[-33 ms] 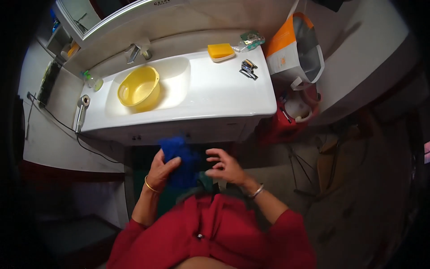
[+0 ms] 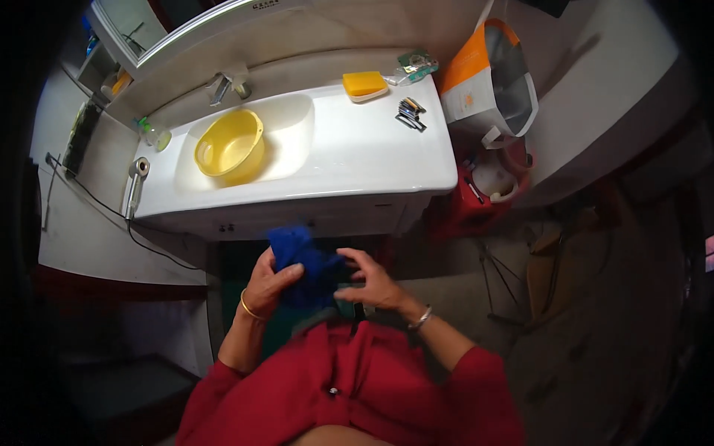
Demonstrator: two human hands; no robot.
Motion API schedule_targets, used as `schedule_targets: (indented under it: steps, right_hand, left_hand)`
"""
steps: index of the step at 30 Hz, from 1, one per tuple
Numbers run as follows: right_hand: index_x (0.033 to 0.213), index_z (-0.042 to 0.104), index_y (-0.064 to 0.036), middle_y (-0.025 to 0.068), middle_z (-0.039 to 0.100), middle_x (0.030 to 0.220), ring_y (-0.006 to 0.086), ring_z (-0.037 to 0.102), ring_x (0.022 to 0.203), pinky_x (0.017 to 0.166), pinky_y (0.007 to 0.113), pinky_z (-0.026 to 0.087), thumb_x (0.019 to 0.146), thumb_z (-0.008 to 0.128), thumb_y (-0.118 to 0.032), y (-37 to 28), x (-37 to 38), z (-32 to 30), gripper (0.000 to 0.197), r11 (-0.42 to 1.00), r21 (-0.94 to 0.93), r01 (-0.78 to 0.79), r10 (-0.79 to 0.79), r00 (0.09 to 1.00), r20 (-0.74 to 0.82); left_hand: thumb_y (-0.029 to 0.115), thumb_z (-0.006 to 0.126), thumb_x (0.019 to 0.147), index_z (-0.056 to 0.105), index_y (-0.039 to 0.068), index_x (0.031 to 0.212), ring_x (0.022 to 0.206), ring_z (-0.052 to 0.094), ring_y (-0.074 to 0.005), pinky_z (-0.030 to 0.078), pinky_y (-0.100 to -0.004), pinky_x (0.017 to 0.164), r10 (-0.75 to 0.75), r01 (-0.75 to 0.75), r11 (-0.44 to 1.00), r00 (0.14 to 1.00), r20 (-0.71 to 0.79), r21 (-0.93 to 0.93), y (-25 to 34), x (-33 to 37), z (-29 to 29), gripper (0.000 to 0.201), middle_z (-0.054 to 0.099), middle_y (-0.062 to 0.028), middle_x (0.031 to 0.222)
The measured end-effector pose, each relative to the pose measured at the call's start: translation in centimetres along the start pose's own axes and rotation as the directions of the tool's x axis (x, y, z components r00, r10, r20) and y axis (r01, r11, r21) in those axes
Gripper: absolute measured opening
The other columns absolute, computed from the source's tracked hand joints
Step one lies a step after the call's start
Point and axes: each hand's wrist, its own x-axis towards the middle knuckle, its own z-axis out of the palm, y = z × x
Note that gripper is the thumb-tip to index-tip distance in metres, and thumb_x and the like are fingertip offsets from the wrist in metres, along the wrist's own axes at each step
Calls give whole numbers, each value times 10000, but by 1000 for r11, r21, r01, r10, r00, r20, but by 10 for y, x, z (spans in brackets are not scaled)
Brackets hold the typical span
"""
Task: Cleaning a bathroom sink vanity and hand-washing a cloth in a basin.
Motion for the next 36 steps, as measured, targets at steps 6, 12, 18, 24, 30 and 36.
schedule_targets:
  steps: [6,12,18,24,30,36]
  right_hand:
    - [1289,382,-28,97,446,1268,183,436,1155,1003,316,333,814,642,-216,-3,-13,-21,573,971,195,-141,120,986,116]
    - [1301,353,-26,65,462,1239,124,430,1128,980,293,341,866,568,-171,-45,-11,-46,507,538,843,-11,76,997,-35]
    - [975,562,-6,24,537,938,81,502,854,772,237,430,800,632,-61,-59,-14,-58,196,979,203,-14,73,955,-287]
    - [811,584,0,119,554,1018,184,550,884,797,297,421,717,693,-79,-123,3,-73,164,811,-567,145,-455,765,-455]
    - [719,528,-10,-31,498,705,25,407,668,600,173,348,820,619,-222,-105,78,-104,253,980,49,195,-113,733,-671]
    - [921,539,-10,142,578,906,258,578,849,762,338,462,737,681,-156,-1,126,-165,274,818,-547,-178,-342,613,-712]
  left_hand:
    - [94,665,759,446,14,1231,1033,519,-145,399,-294,918,66,-65,995,998,13,-74,25,35,36,526,542,-59,1137]
    - [98,687,619,257,75,1349,1179,436,-222,347,-338,986,263,-228,839,965,1,-494,43,47,52,848,440,-99,1244]
    - [115,741,697,315,42,1303,1091,466,-164,377,-310,943,79,-170,912,966,246,374,-13,77,5,744,480,-97,1181]
    - [87,715,745,484,26,1127,877,533,-81,443,-231,791,5,-22,992,990,138,123,69,90,-19,451,575,-38,948]
    - [223,736,726,515,61,1093,846,553,-125,441,-241,780,355,-404,867,912,206,293,110,155,-44,458,576,-49,906]
    - [496,659,688,416,283,1292,1189,345,-404,319,-598,875,422,-379,-44,831,361,924,2,268,-62,686,328,-144,1360]
